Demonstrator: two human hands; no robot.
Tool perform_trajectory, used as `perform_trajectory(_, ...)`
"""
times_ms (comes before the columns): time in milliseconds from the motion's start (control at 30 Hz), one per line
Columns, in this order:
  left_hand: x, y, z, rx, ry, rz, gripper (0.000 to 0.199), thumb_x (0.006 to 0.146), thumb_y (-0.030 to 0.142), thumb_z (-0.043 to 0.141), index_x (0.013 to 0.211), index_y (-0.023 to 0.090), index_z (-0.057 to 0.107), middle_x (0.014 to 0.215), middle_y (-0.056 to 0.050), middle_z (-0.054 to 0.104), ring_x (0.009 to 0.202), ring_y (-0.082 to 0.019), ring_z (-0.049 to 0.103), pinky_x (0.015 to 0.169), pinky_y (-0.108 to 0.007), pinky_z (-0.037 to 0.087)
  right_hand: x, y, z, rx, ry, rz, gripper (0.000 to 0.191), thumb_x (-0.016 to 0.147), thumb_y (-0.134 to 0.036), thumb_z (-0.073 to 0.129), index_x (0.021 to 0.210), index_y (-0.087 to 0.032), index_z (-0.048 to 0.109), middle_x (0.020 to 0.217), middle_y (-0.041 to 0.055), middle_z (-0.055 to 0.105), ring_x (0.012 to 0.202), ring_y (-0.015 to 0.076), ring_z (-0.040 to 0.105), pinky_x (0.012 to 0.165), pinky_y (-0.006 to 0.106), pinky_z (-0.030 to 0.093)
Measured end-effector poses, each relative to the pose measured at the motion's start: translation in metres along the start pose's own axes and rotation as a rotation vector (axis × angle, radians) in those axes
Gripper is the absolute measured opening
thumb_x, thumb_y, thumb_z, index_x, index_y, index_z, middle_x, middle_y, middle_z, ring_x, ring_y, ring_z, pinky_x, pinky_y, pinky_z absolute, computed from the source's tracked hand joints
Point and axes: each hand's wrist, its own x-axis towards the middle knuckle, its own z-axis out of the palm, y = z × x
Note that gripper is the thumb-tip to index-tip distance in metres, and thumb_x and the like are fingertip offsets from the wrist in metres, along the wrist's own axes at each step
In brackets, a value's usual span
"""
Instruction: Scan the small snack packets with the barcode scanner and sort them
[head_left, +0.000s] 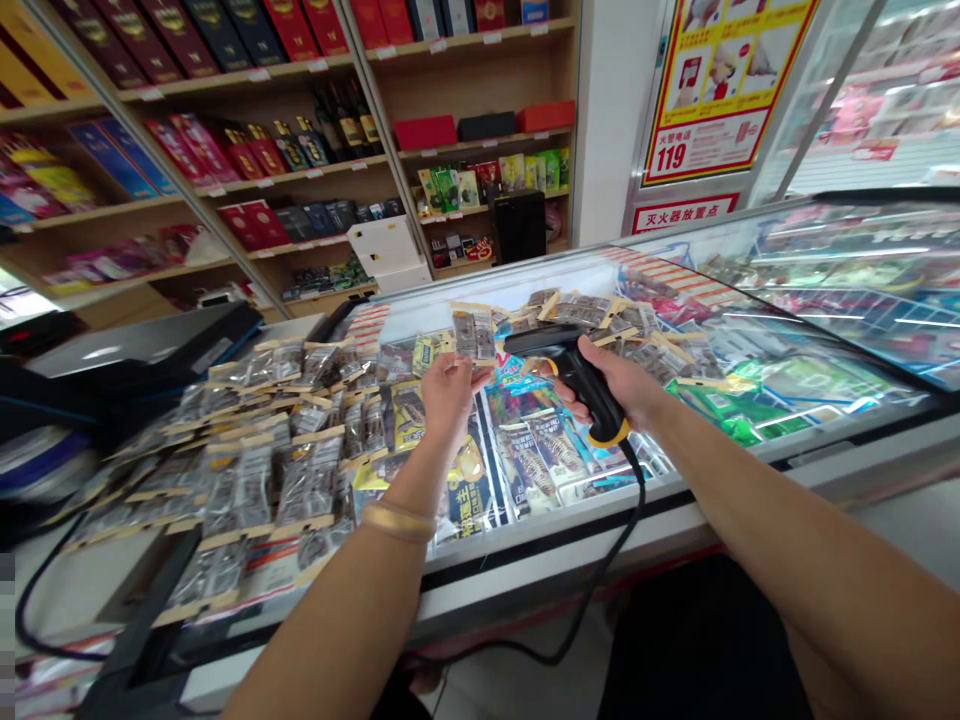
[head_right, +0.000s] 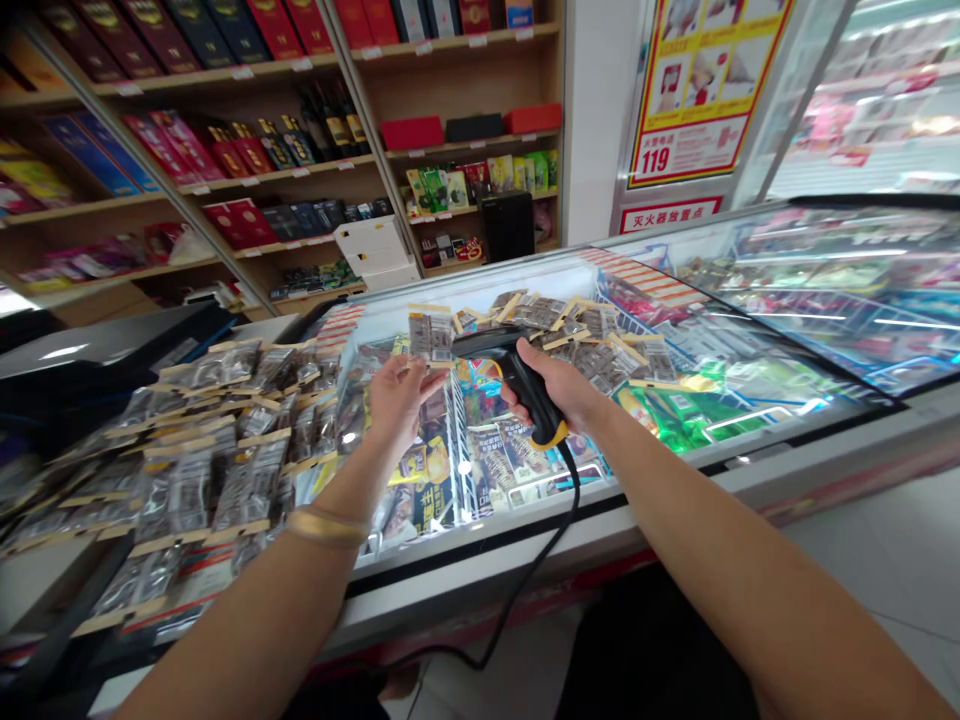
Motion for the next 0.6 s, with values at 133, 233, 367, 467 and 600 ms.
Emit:
perform_trajectory(133,-0.0018,0.0006,0.0035,0.020,-0.042,-0.003,0.019,0.078,0.026,0.067,0.081,0.021,0.049,0.063,0.005,0.065,0.072,-0.017,0.078,0.087,-0.037,0.064,0.0003,0.0006,0.0009,0.003,-0.007,-0.006,0.055,0.095,-0.067,0.051,0.110,-0.014,0.064,0.061,0.0000,0.055,0.043,0.0119,0.045,0.040,0.024,0.040)
perform_trajectory(233,-0.0028,0.0017,0.0045,0.026,-0.041,-0.007,0.015,0.080,0.024,0.064,0.080,0.021,0.049,0.063,0.006,0.064,0.072,-0.015,0.077,0.089,-0.036,0.063,0.0009,0.0010,0.0013,-0.004,-0.009,0.001,0.056,0.095,-0.067,0.051,0.110,-0.015,0.063,0.061,-0.0007,0.054,0.043,0.0113,0.044,0.040,0.023,0.040)
perform_trajectory(367,-0.0015,0.0014,0.0031,0.020,-0.019,-0.019,0.014,0.082,0.021,0.061,0.079,0.021,0.048,0.062,0.007,0.062,0.069,-0.014,0.076,0.087,-0.036,0.064,0.0009,0.0012,0.0017,-0.004,0.011,0.018,0.055,0.096,-0.068,0.049,0.109,-0.016,0.062,0.060,-0.0011,0.054,0.042,0.0110,0.044,0.040,0.022,0.040)
perform_trajectory(467,0.0002,0.0000,0.0019,0.009,-0.010,-0.024,0.013,0.082,0.021,0.061,0.079,0.021,0.048,0.062,0.006,0.064,0.070,-0.014,0.076,0.085,-0.034,0.063,0.0006,0.0008,0.0011,-0.005,0.012,0.022,0.054,0.095,-0.067,0.052,0.107,-0.016,0.061,0.060,-0.0012,0.054,0.042,0.0109,0.045,0.040,0.022,0.040)
perform_trajectory(600,-0.0011,-0.0003,0.0036,-0.026,-0.005,-0.022,0.018,0.080,0.022,0.066,0.081,0.020,0.048,0.062,0.007,0.064,0.068,-0.014,0.076,0.085,-0.035,0.063,0.0002,0.0006,-0.0013,-0.012,-0.006,0.018,0.053,0.090,-0.068,0.060,0.102,-0.016,0.061,0.062,-0.0007,0.056,0.043,0.0109,0.046,0.040,0.023,0.040)
